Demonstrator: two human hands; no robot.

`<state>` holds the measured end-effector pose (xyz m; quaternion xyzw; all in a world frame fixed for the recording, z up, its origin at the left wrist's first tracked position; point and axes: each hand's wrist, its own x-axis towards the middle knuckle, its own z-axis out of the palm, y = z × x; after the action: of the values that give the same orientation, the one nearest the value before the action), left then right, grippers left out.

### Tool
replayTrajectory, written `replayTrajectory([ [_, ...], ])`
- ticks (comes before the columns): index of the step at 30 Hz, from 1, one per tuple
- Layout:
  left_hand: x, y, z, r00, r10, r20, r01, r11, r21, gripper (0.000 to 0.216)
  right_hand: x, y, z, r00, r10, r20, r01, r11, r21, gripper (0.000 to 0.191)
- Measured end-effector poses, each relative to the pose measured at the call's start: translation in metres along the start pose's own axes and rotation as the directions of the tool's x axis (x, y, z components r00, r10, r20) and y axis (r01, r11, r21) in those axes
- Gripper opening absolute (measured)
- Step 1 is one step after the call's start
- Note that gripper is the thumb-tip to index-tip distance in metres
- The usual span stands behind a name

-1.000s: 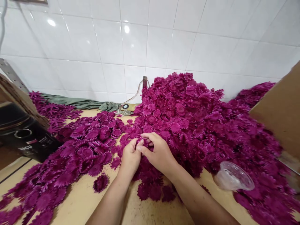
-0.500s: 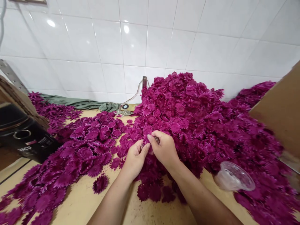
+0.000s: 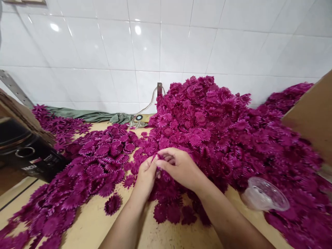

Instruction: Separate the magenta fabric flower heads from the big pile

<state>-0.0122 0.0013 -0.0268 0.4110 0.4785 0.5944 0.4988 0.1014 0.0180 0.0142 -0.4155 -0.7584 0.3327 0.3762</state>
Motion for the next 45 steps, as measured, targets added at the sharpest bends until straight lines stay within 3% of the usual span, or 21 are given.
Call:
replayTrajectory([
  [2,-0.002,0.001,-0.001,1.000,-0.028,-0.005,0.028,1.000,0.010,0.048,0.001,0.000,0.008,0.995,0.046,0.093,-0.058,0.988,0.140,0.010],
  [5,-0.005,0.005,0.000,0.999,-0.041,0.020,0.038,0.991,0.127,0.053,0.004,0.007,0.010,0.987,0.106,0.121,-0.131,0.964,0.231,0.008],
  [9,-0.009,0.010,0.003,0.987,0.113,0.112,-0.137,0.963,0.231,0.041,0.004,0.013,0.004,0.987,0.087,-0.133,-0.088,0.996,-0.006,0.009],
  [12,-0.012,0.010,0.004,0.971,0.198,0.137,-0.230,0.930,0.288,0.031,0.011,0.017,-0.007,0.934,0.024,-0.355,-0.079,0.987,-0.141,0.009],
  [15,-0.013,0.008,0.003,0.971,0.195,0.137,-0.224,0.944,0.243,0.027,0.022,0.027,-0.028,0.844,0.023,-0.536,-0.105,0.987,-0.124,0.005],
  [18,-0.011,0.007,0.004,0.978,0.149,0.143,-0.168,0.977,0.132,0.020,0.026,0.035,-0.045,0.796,-0.092,-0.599,-0.065,0.970,-0.234,0.011],
  [20,-0.009,0.007,0.005,0.980,0.130,0.150,-0.146,0.984,0.099,0.020,0.021,0.032,-0.047,0.802,-0.208,-0.560,0.010,0.942,-0.335,0.022],
  [22,-0.008,0.007,0.005,0.981,0.103,0.165,-0.121,0.987,0.105,0.022,0.012,0.023,-0.040,0.849,-0.255,-0.463,0.089,0.933,-0.350,0.023],
  [25,-0.008,0.006,0.002,0.983,0.100,0.154,-0.119,0.986,0.119,0.030,0.000,0.008,-0.021,0.952,-0.180,-0.248,0.127,0.968,-0.215,0.021],
  [27,-0.008,0.005,0.001,0.985,0.128,0.119,-0.143,0.981,0.131,0.034,-0.003,0.003,-0.011,0.985,-0.107,-0.139,0.090,0.988,-0.123,0.024],
  [32,-0.007,0.001,-0.001,0.989,0.117,0.093,-0.127,0.986,0.112,0.037,0.001,0.006,-0.005,0.999,0.050,0.012,-0.052,0.987,0.149,0.023],
  [38,-0.005,0.004,-0.001,0.997,0.029,0.076,-0.037,0.993,0.110,0.046,0.001,0.006,-0.006,0.981,0.051,0.189,-0.121,0.917,0.381,0.016],
  [42,-0.009,0.009,0.000,0.996,0.059,0.065,-0.069,0.983,0.172,0.053,0.002,0.011,0.001,0.979,0.074,0.188,-0.143,0.910,0.389,0.007],
  [45,-0.011,0.012,0.000,0.979,0.165,0.117,-0.187,0.957,0.221,0.051,0.005,0.019,0.003,0.996,0.081,-0.030,-0.074,0.982,0.175,0.009],
])
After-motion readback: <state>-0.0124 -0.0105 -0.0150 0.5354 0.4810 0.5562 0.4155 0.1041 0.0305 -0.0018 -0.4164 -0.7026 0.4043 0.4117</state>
